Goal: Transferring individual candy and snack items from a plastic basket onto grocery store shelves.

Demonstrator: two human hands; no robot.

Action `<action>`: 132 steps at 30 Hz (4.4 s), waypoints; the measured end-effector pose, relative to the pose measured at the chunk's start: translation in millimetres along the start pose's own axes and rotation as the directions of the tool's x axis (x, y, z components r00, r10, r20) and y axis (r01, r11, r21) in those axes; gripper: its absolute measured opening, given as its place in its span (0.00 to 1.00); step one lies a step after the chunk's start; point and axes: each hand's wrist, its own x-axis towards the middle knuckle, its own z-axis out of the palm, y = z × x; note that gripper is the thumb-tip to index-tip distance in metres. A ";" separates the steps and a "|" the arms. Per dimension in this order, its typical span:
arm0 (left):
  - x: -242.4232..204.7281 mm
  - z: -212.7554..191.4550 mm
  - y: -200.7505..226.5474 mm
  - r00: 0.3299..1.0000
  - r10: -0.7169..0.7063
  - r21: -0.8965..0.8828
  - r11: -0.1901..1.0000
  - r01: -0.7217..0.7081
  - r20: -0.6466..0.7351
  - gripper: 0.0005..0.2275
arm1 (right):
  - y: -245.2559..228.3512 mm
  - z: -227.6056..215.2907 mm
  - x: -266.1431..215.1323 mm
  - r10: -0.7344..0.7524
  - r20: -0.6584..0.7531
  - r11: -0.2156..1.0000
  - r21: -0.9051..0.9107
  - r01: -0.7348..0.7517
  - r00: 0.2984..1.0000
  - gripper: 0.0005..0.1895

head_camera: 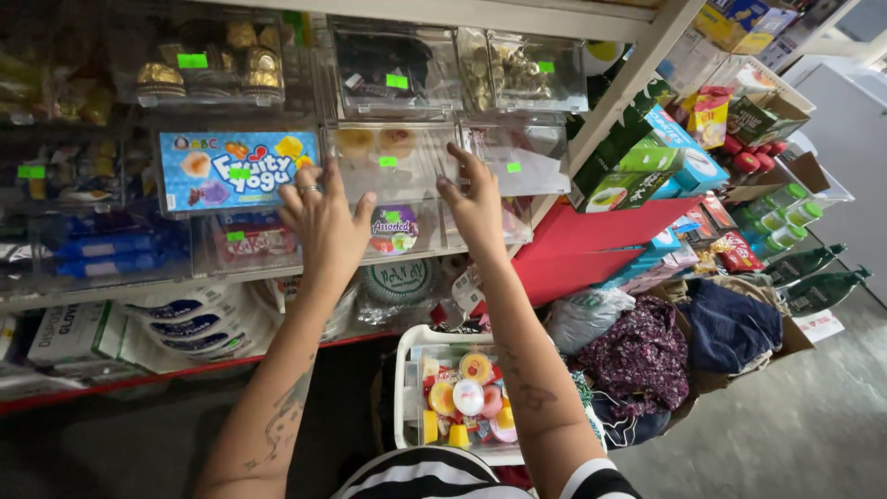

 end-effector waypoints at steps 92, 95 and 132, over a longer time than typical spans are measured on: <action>-85.6 -36.0 24.8 0.766 0.569 -0.664 0.701 -0.262 0.299 0.14 | 213.8 4.6 -237.9 0.207 -0.046 0.978 0.041 -0.206 0.977 0.34; -46.4 -36.9 37.1 0.802 0.565 -0.630 0.697 -0.341 0.191 0.21 | 70.8 -48.1 -145.1 -0.069 -0.137 0.972 0.214 0.097 0.988 0.34; 70.1 174.9 -50.4 0.890 -0.012 0.210 0.973 -0.094 0.455 0.32 | 27.0 63.0 91.7 -0.167 0.746 0.888 -0.170 0.427 0.645 0.25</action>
